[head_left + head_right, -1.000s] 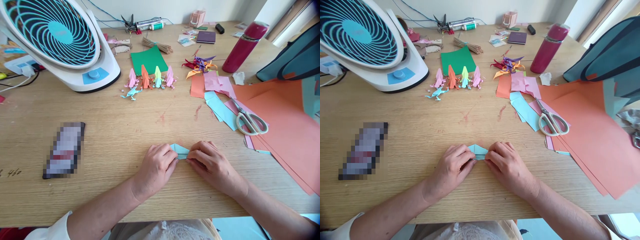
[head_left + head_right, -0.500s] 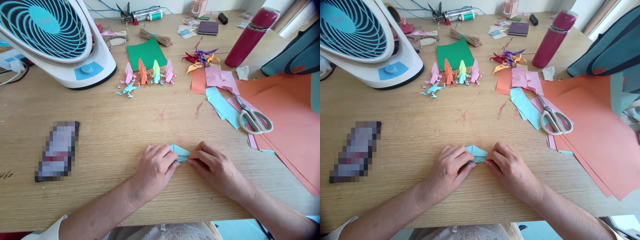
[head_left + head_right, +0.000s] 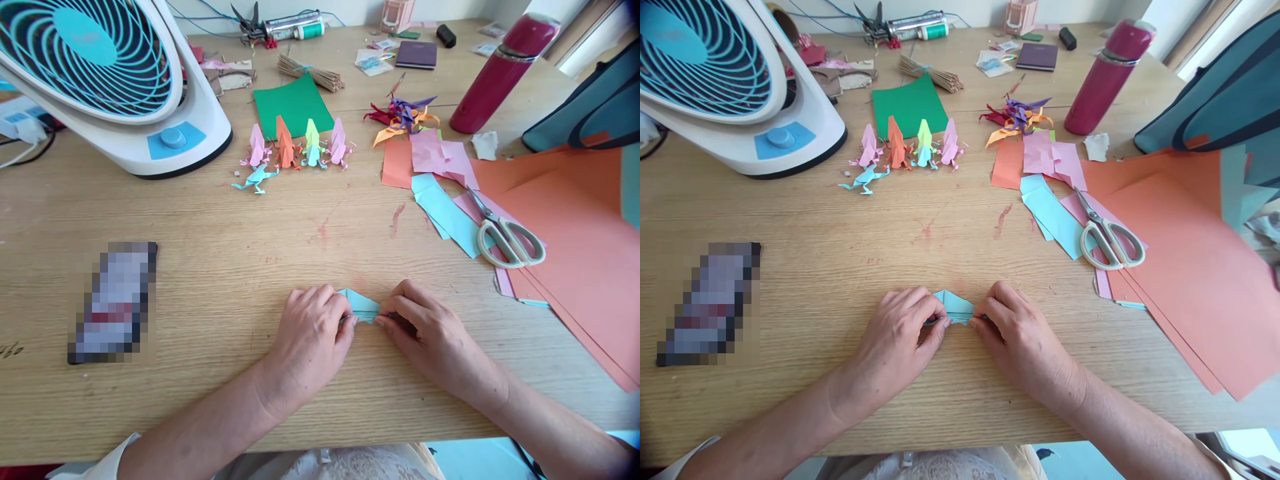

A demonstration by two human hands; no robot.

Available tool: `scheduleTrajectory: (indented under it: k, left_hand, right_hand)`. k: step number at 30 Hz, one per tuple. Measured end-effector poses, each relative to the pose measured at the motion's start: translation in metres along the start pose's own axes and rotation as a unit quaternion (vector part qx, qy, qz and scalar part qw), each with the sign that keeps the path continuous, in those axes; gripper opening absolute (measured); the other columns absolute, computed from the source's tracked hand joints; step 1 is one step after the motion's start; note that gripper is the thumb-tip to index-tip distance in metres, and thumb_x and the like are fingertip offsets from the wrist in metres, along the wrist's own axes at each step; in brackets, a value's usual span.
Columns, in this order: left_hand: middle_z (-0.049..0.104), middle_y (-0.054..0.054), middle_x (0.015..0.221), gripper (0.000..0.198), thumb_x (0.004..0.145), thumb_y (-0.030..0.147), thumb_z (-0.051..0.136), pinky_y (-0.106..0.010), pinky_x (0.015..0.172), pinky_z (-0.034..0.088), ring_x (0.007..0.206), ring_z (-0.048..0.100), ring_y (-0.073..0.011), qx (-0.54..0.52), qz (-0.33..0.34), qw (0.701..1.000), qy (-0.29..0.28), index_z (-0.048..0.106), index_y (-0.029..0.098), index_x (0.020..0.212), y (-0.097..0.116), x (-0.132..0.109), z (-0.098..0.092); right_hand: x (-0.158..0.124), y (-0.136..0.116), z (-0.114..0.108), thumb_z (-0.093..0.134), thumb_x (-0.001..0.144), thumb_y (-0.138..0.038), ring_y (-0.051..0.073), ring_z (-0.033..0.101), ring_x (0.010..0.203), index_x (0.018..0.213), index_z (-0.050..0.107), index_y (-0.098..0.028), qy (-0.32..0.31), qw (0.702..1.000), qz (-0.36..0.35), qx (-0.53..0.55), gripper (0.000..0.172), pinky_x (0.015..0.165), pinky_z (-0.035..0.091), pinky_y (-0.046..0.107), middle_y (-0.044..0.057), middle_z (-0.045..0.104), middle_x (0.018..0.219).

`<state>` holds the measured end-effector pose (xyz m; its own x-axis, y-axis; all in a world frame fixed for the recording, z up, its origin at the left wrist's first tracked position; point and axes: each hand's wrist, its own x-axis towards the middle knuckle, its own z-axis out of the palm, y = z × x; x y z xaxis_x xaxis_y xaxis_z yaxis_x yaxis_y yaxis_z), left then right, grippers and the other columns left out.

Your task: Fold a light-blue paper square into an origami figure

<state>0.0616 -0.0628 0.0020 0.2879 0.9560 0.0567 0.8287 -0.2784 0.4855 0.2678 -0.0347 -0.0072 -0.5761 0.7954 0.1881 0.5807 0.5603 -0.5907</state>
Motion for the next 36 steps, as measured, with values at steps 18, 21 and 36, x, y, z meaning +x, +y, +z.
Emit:
scheduleTrajectory:
  k: [18, 21, 36]
  left_hand:
    - [0.061, -0.002, 0.086, 0.013, 0.093, 0.017, 0.047, -0.036, 0.073, 0.036, 0.080, 0.056, -0.0196, 0.060, -0.041, 0.992, -0.106, 0.051, 0.020, 0.080, 0.008, 0.012, -0.011]
    - [0.060, -0.001, 0.086, 0.013, 0.092, 0.017, 0.047, -0.036, 0.073, 0.035, 0.081, 0.055, -0.0195, 0.053, -0.041, 0.993, -0.101, 0.050, 0.020, 0.080, 0.007, 0.012, -0.010]
    - [0.059, -0.001, 0.087, 0.015, 0.093, 0.015, 0.046, -0.036, 0.071, 0.032, 0.081, 0.053, -0.0199, 0.036, -0.049, 0.992, -0.112, 0.049, 0.020, 0.080, 0.009, 0.010, -0.012]
  right_hand:
    - [-0.004, 0.001, -0.003, 0.056, 0.094, -0.012, 0.016, 0.053, 0.075, 0.088, 0.061, -0.017, -0.004, 1.000, 0.013, 0.012, 0.010, 0.069, 0.045, 0.030, 0.004, 0.054, 0.085]
    - [-0.008, 0.003, -0.005, 0.055, 0.096, -0.013, 0.015, 0.053, 0.074, 0.090, 0.062, -0.017, 0.009, 1.000, 0.006, 0.008, 0.010, 0.069, 0.045, 0.029, 0.004, 0.054, 0.086]
    - [-0.014, 0.005, -0.007, 0.051, 0.099, -0.015, 0.016, 0.053, 0.076, 0.091, 0.059, -0.017, 0.008, 0.999, -0.004, -0.035, 0.012, 0.071, 0.046, 0.031, 0.005, 0.053, 0.087]
